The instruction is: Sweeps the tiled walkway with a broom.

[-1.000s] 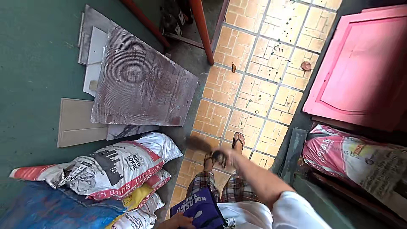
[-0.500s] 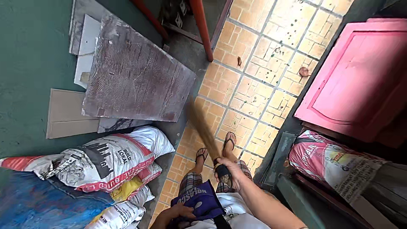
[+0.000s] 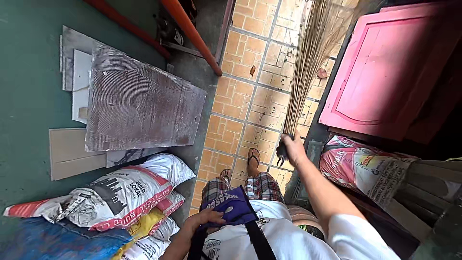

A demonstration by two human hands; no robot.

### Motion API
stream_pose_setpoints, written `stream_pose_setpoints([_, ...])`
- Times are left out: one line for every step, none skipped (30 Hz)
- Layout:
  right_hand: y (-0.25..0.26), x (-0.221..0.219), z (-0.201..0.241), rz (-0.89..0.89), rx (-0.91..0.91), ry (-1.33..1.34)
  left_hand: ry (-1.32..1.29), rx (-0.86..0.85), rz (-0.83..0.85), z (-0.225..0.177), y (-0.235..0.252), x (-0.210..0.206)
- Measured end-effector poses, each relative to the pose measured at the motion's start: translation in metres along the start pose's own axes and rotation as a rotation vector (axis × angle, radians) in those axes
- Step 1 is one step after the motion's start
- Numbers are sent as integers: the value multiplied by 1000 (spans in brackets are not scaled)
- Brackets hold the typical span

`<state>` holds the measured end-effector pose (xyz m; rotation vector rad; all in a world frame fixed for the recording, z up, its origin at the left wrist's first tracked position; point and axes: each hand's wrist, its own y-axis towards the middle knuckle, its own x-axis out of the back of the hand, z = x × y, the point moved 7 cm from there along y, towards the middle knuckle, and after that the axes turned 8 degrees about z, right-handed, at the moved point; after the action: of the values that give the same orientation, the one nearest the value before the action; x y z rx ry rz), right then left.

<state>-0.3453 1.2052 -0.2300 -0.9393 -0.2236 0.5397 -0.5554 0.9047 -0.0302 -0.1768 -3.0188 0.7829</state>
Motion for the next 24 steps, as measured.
stream_pose_setpoints([-27, -10, -3, 64, -17, 87, 2, -7, 4, -5, 6, 4])
stream_pose_setpoints([-55, -19, -8, 143, -71, 212, -3, -4, 17, -11, 13, 8])
stream_pose_setpoints([-81, -25, -16, 202, -156, 347, 2, -9, 22, -16, 20, 11])
stream_pose_setpoints([-100, -28, -24, 231, -267, 472, 15, -25, 8, -20, 26, 15])
stream_pose_setpoints([-110, -26, -33, 241, -394, 562, 36, -52, -13, -23, 33, 19])
stream_pose_setpoints([-112, -19, -38, 235, -518, 606, 62, -77, -31, -25, 39, 24])
stream_pose_setpoints([-107, -7, -40, 218, -622, 593, 81, -98, -45, -27, 45, 29])
stream_pose_setpoints([-96, 10, -39, 195, -676, 558, 99, -114, -53, -30, 49, 35])
stream_pose_setpoints([-80, 28, -34, 146, -678, 520, 118, -128, -55, -34, 53, 41])
stream_pose_setpoints([-62, 48, -24, 66, -624, 463, 128, -134, -57, -36, 57, 49])
stream_pose_setpoints([-45, 64, -13, -31, -526, 377, 131, -137, -67, -37, 61, 58])
stream_pose_setpoints([-31, 71, -1, -111, -411, 259, 132, -134, -84, -37, 65, 67])
stream_pose_setpoints([-20, 69, 9, -148, -299, 114, 124, -121, -99, -37, 69, 77])
stream_pose_setpoints([-14, 54, 12, -152, -211, -7, 114, -111, -101, -38, 75, 87])
stream_pose_setpoints([-10, 29, 14, -126, -152, -73, 112, -106, -96, -40, 82, 99])
stream_pose_setpoints([-9, 0, 18, -86, -117, -97, 114, -102, -91, -44, 91, 111])
stream_pose_setpoints([-10, -29, 25, -38, -101, -80, 124, -93, -84, -46, 98, 122])
stream_pose_setpoints([-12, -58, 33, 24, -105, -14, 132, -76, -77, -49, 104, 135])
stream_pose_setpoints([-13, -87, 43, 98, -146, 97, 144, -51, -68, -52, 109, 148])
stream_pose_setpoints([-12, -112, 53, 171, -218, 232, 165, -10, -41, -56, 113, 161])
stream_pose_setpoints([-7, -131, 62, 223, -315, 371, 198, 44, 4, -60, 116, 174])
stream_pose_setpoints([3, -144, 71, 251, -419, 464, 257, 94, 50, -64, 119, 187])
stream_pose_setpoints([19, -149, 78, 290, -506, 509, 342, 124, 82, -69, 121, 202])
stream_pose_setpoints([39, -145, 87, 332, -570, 506, 442, 129, 87, -76, 124, 219])
